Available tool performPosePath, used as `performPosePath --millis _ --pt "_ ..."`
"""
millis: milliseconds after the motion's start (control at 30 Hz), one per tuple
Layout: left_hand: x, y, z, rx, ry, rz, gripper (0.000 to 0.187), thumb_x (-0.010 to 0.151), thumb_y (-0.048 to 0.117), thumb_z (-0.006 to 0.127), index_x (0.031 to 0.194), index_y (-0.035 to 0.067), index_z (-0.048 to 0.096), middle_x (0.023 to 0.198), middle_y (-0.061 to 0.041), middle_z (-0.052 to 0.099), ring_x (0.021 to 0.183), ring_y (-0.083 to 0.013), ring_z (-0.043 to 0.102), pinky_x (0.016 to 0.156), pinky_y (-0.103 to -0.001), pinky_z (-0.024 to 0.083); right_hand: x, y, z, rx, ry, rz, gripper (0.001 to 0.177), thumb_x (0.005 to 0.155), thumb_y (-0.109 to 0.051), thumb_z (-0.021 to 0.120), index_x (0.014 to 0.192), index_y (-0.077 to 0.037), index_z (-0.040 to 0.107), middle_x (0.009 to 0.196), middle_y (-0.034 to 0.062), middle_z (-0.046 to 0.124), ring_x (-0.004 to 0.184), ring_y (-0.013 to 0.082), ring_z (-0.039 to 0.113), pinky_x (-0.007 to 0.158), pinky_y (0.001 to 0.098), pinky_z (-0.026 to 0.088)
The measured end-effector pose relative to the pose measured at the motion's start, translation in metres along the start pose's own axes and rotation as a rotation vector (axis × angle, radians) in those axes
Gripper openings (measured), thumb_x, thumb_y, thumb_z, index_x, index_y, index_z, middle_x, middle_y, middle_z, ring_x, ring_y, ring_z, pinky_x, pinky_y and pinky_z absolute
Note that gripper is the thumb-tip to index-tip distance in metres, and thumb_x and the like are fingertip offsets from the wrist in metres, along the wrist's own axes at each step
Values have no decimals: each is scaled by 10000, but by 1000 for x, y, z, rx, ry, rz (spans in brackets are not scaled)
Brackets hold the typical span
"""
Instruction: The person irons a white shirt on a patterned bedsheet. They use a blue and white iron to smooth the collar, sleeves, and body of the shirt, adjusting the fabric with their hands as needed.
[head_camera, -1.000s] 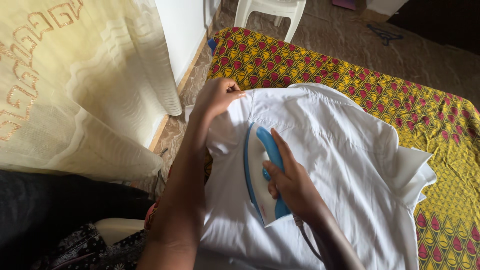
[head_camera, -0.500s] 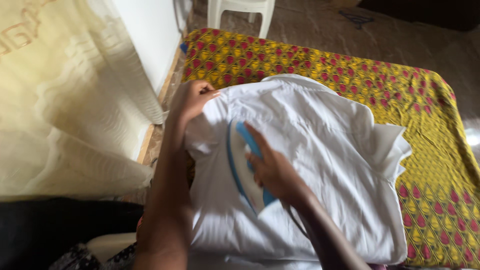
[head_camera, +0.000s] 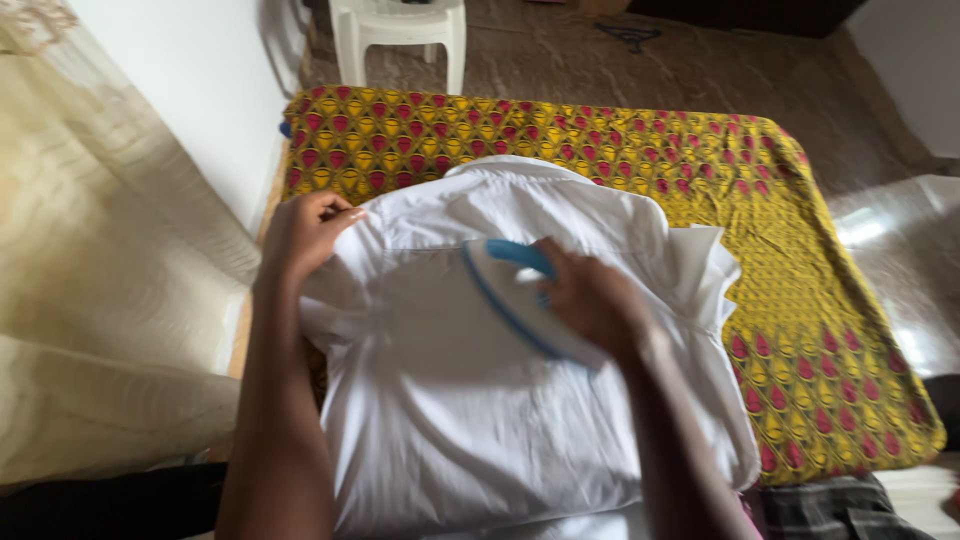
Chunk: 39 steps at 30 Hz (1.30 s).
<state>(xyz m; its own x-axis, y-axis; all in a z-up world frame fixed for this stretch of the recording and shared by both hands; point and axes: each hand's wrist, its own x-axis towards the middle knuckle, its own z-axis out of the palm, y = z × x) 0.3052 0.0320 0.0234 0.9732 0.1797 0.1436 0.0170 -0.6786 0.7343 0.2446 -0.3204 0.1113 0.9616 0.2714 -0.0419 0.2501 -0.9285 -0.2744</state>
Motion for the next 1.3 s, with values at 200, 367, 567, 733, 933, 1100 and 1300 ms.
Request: performPosePath --millis 200,367,567,733,933,1100,1300 --pt "-1 1 3 6 -8 -36 327 868 401 801 957 87 782 800 -61 749 659 -178 669 615 -351 501 10 16 -15 -63 220 -155 378 827 -423 746 1090 -154 703 808 134 738 776 358 721 711 519 544" --pt "-2 1 3 -23 50 61 317 864 383 806 954 81 782 832 -78 754 696 -182 703 631 -338 515 -36 -5 -22 -88 -58 -25 461 721 -523 794 1055 -214 722 764 82 739 754 317 728 711 473 553" --pt "-8 7 3 108 57 40 294 902 367 786 942 76 767 818 -89 749 708 -263 710 636 -401 510 -88 -8 -21 72 -3 75 462 694 -465 822 1072 -216 727 796 65 766 778 308 737 692 472 549" --pt "-15 29 3 270 173 202 190 891 249 818 1002 110 752 952 -46 753 858 -266 708 743 -422 523 -108 27 -22 -29 67 403 513 770 -463 812 1184 -200 660 861 123 758 846 350 726 752 484 540" --pt "-29 81 11 331 370 651 269 911 178 841 1129 81 718 1198 -73 698 1175 -310 615 1046 -449 484 -155 62 -31 430 28 415 551 826 -293 727 1351 -225 573 866 111 768 793 287 741 725 432 572" --pt "-46 146 73 140 226 865 291 887 191 825 1112 49 708 1167 -92 695 1157 -316 609 1039 -451 476 -179 75 -43 715 -29 245 588 914 -210 695 1479 -218 534 884 87 727 725 217 708 655 383 579" --pt "-40 221 171 -14 -100 1061 314 874 273 845 1080 78 708 1101 -100 693 1090 -318 615 986 -443 493 -172 88 -52 1013 -305 246 615 952 -131 586 1535 -269 450 669 79 645 554 152 676 569 329 586"
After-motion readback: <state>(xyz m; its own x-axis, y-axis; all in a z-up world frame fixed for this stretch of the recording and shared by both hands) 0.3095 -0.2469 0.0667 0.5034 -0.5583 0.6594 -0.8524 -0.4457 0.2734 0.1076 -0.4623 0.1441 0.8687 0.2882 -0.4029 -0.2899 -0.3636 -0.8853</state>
